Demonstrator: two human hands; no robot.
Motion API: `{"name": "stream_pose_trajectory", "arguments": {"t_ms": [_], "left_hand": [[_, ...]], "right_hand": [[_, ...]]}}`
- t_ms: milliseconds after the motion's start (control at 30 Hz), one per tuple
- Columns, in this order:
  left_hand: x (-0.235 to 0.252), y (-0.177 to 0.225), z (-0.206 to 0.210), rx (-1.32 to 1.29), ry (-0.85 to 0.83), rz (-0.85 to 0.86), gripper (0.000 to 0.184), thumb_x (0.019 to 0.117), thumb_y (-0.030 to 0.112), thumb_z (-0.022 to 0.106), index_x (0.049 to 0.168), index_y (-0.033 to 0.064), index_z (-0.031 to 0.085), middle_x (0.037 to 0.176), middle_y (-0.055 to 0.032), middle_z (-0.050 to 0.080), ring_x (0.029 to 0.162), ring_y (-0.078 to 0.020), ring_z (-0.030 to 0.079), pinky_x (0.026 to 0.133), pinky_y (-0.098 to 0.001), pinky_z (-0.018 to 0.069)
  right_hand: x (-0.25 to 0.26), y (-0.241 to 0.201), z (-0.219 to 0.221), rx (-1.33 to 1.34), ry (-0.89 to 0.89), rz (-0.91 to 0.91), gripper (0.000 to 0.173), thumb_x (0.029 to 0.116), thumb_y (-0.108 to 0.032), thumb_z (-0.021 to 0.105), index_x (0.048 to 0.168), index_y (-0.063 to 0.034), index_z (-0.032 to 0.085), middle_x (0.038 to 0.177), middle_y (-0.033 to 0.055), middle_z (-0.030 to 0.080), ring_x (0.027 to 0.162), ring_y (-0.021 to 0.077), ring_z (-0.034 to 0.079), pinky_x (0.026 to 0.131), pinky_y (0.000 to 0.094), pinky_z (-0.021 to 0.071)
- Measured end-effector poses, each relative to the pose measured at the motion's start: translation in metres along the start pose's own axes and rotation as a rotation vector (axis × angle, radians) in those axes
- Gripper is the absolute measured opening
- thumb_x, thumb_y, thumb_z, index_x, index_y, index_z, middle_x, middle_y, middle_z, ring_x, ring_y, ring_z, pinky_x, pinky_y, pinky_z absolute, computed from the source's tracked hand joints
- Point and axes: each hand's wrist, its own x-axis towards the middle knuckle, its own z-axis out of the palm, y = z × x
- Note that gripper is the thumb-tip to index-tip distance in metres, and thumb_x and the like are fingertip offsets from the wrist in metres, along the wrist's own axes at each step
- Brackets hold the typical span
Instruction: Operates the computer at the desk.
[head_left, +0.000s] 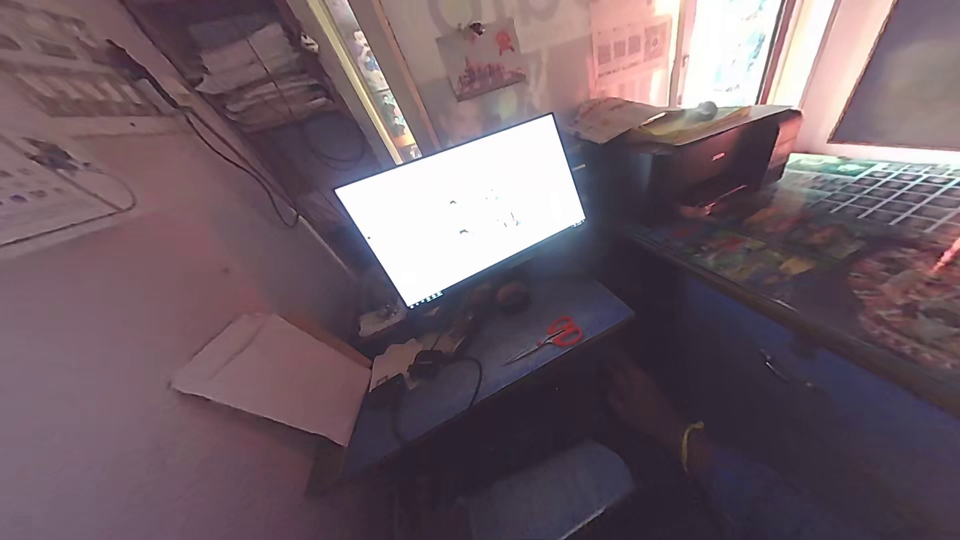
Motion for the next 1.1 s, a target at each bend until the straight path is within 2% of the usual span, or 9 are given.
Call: {"name": "stream_pose_trajectory", "arguments": {"t_ms": [133, 233, 333, 467, 567, 667, 800, 900, 1100], "left_hand": [[-0.005, -0.011, 0.023, -0.096, 0.119, -0.023, 0.055, 0.1073, 0.042, 0.037, 0.149, 0.0079, 0.051, 0.162, -0.0222, 0.034, 0.151, -0.0416, 0.031, 0.122, -0.0558, 0.0282], [-0.008, -0.003, 0.008, -0.029, 0.135, -0.037, 0.053, 0.1094, 0.04, 0.033, 0.146, 0.0088, 0.055, 0.158, -0.019, 0.044, 0.15, -0.0359, 0.035, 0.123, -0.0507, 0.0272], [-0.002, 0.004, 0.001, -0.065, 0.207, -0.164, 0.047, 0.107, 0.039, 0.041, 0.137, 0.0093, 0.062, 0.144, -0.0144, 0.059, 0.138, -0.0302, 0.052, 0.115, -0.0478, 0.0403], [0.018, -0.016, 0.024, -0.104, 0.176, -0.268, 0.061, 0.1078, 0.052, 0.029, 0.144, 0.0108, 0.056, 0.147, -0.0137, 0.058, 0.137, -0.0309, 0.053, 0.113, -0.0504, 0.0434], [0.025, -0.029, 0.039, -0.112, 0.196, -0.174, 0.06, 0.1081, 0.052, 0.03, 0.14, 0.0104, 0.061, 0.141, -0.0164, 0.062, 0.132, -0.0344, 0.058, 0.11, -0.0527, 0.0462], [0.023, -0.032, 0.043, -0.152, 0.173, -0.144, 0.065, 0.1068, 0.057, 0.031, 0.146, 0.0116, 0.057, 0.148, -0.0177, 0.055, 0.139, -0.0366, 0.051, 0.115, -0.0557, 0.0399], [0.021, -0.008, 0.011, -0.059, 0.189, -0.149, 0.054, 0.106, 0.046, 0.04, 0.146, 0.013, 0.057, 0.153, -0.0209, 0.049, 0.142, -0.039, 0.046, 0.115, -0.0579, 0.0377], [0.016, -0.003, 0.007, -0.052, 0.181, -0.127, 0.057, 0.1068, 0.044, 0.038, 0.15, 0.0087, 0.051, 0.155, -0.0242, 0.045, 0.146, -0.0418, 0.04, 0.117, -0.0596, 0.0336], [0.015, -0.018, 0.035, -0.139, 0.217, -0.14, 0.06, 0.1068, 0.048, 0.037, 0.147, 0.0077, 0.054, 0.156, -0.0251, 0.044, 0.145, -0.0453, 0.04, 0.117, -0.0609, 0.0324]], "right_hand": [[0.001, -0.002, -0.006, 0.004, -0.081, 0.015, 0.058, 0.098, -0.042, 0.054, 0.151, -0.019, 0.051, 0.156, 0.0114, 0.046, 0.145, 0.0297, 0.044, 0.117, 0.0477, 0.0402], [-0.001, -0.004, -0.007, 0.009, -0.096, 0.018, 0.057, 0.0976, -0.041, 0.055, 0.151, -0.0194, 0.052, 0.157, 0.0116, 0.046, 0.145, 0.0311, 0.044, 0.116, 0.0492, 0.0404], [0.0, -0.005, -0.006, 0.007, -0.089, 0.006, 0.056, 0.0971, -0.04, 0.057, 0.15, -0.0196, 0.053, 0.156, 0.0116, 0.047, 0.144, 0.0313, 0.045, 0.115, 0.0495, 0.0415], [0.001, -0.009, -0.013, 0.026, -0.118, 0.033, 0.056, 0.097, -0.038, 0.059, 0.15, -0.0197, 0.053, 0.157, 0.0118, 0.046, 0.144, 0.0318, 0.045, 0.116, 0.05, 0.0406], [0.003, -0.004, -0.008, 0.018, -0.103, 0.02, 0.056, 0.0971, -0.039, 0.058, 0.15, -0.0213, 0.053, 0.157, 0.0099, 0.046, 0.145, 0.0299, 0.044, 0.117, 0.0491, 0.0403], [0.004, 0.0, -0.003, 0.029, -0.068, -0.011, 0.055, 0.0964, -0.038, 0.059, 0.149, -0.0228, 0.054, 0.156, 0.0096, 0.048, 0.143, 0.0299, 0.046, 0.115, 0.0493, 0.0419], [0.006, -0.005, -0.01, 0.012, -0.095, -0.004, 0.056, 0.0985, -0.039, 0.058, 0.152, -0.0228, 0.051, 0.158, 0.0146, 0.044, 0.144, 0.0326, 0.045, 0.116, 0.0489, 0.0414], [0.004, -0.004, -0.009, 0.011, -0.087, -0.004, 0.053, 0.0993, -0.039, 0.056, 0.15, -0.0218, 0.054, 0.159, 0.0154, 0.043, 0.145, 0.0332, 0.043, 0.117, 0.0486, 0.0405], [0.004, -0.003, -0.007, 0.02, -0.099, -0.01, 0.05, 0.0986, -0.039, 0.058, 0.146, -0.0228, 0.057, 0.156, 0.0133, 0.046, 0.143, 0.0303, 0.046, 0.114, 0.0468, 0.0439]]}}
